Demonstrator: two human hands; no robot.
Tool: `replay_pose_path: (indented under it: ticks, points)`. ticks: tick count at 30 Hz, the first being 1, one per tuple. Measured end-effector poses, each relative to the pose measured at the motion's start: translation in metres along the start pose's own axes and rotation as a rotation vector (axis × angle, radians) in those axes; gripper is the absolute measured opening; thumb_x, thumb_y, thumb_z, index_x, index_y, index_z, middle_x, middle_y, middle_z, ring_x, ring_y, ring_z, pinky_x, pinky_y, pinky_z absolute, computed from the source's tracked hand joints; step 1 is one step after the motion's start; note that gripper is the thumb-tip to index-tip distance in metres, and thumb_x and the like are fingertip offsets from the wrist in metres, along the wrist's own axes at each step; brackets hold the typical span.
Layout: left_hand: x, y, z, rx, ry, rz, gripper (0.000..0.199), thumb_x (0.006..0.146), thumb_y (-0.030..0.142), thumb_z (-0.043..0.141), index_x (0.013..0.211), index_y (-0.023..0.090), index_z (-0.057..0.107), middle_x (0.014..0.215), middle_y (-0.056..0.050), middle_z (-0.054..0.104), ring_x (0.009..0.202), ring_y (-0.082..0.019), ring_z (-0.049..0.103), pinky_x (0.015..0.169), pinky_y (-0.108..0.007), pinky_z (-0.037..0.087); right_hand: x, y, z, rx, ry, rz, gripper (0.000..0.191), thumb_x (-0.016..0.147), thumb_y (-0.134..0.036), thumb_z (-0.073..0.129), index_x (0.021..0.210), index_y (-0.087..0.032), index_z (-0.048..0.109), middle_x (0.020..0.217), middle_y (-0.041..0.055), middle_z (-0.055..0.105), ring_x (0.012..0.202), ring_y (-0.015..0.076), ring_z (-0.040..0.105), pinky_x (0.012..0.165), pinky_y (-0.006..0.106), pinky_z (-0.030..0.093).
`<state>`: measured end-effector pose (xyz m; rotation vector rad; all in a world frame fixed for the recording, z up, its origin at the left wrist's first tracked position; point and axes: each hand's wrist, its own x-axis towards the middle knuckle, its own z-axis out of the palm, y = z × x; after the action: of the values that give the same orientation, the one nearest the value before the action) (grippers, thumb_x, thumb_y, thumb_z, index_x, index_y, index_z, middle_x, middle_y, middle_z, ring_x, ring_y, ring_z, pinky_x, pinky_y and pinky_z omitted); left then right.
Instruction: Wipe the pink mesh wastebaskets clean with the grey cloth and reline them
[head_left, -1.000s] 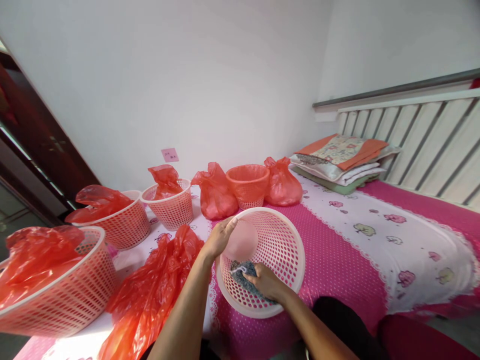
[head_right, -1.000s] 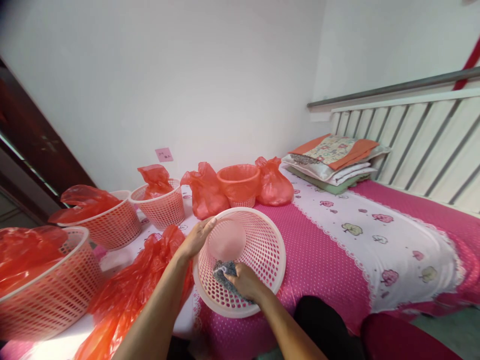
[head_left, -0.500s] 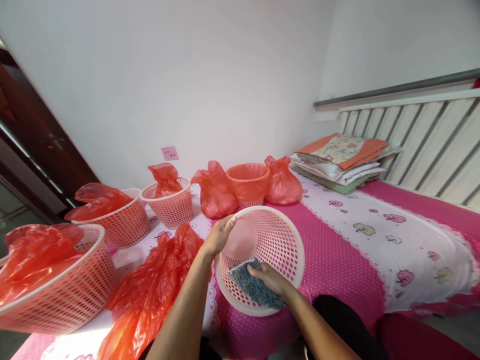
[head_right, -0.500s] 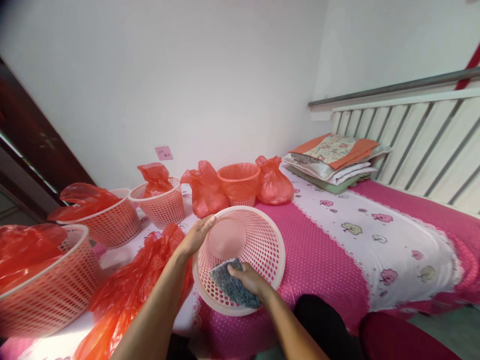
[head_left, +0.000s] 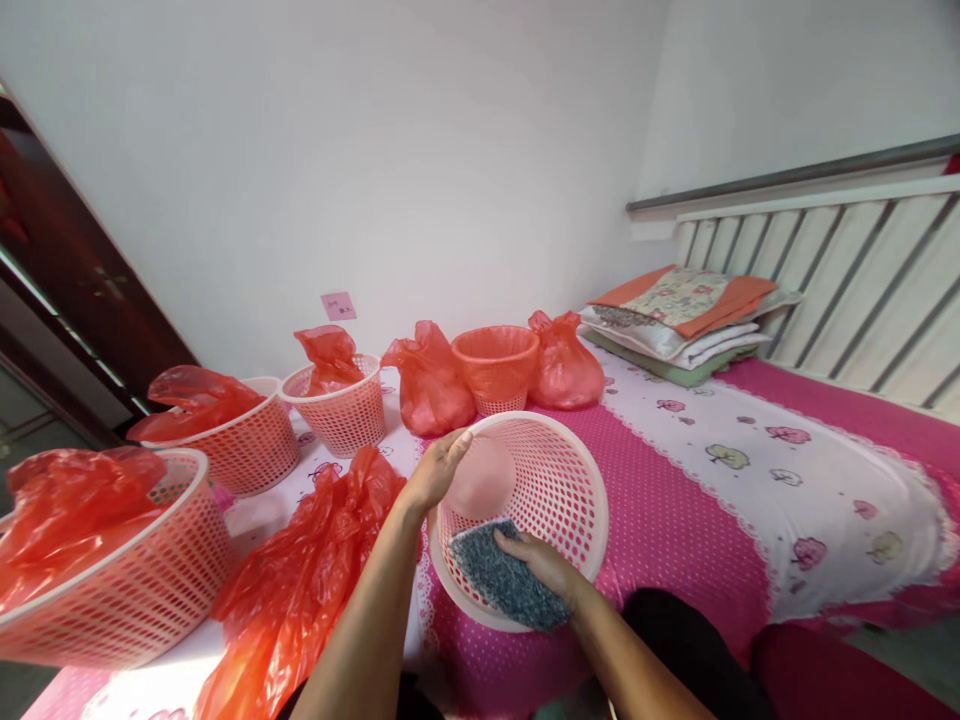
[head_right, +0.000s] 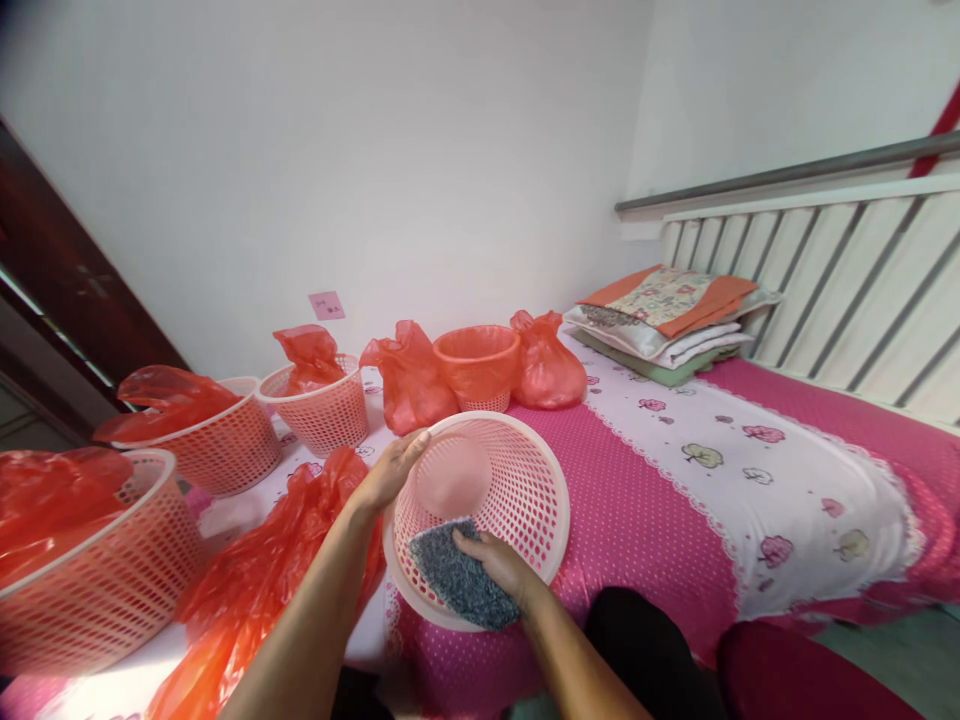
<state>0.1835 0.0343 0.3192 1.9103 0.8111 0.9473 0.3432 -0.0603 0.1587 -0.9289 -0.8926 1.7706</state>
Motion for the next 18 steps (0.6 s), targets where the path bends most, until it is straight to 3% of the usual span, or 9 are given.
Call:
replay_pose_path:
  ticks: [8, 18]
  points:
    - [0.001, -0.004, -0.001, 0.021, 0.003, -0.005, 0.067, 0.097, 0.069, 0.050, 0.127, 0.015, 0.075, 0.138, -0.015, 0.073, 0.132, -0.037, 0.063, 0.116, -0.051, 0.045, -0.004, 0.007, 0.013, 0.310, -0.115, 0.073, 0.042, 0.093, -0.055, 0.063, 0.105, -0.017, 0.074, 0.097, 0.0144, 0.081, 0.099, 0.0309, 0.078, 0.090, 0.047, 0.061]
    - [0.001, -0.005, 0.000, 0.028, 0.030, 0.005, 0.067, 0.094, 0.072, 0.051, 0.122, 0.017, 0.077, 0.133, -0.014, 0.076, 0.129, -0.036, 0.066, 0.117, -0.051, 0.045, -0.004, 0.011, 0.025, 0.550, -0.205, 0.084, 0.033, 0.090, -0.050, 0.068, 0.099, -0.018, 0.072, 0.097, 0.0131, 0.080, 0.104, 0.0297, 0.076, 0.092, 0.047, 0.061]
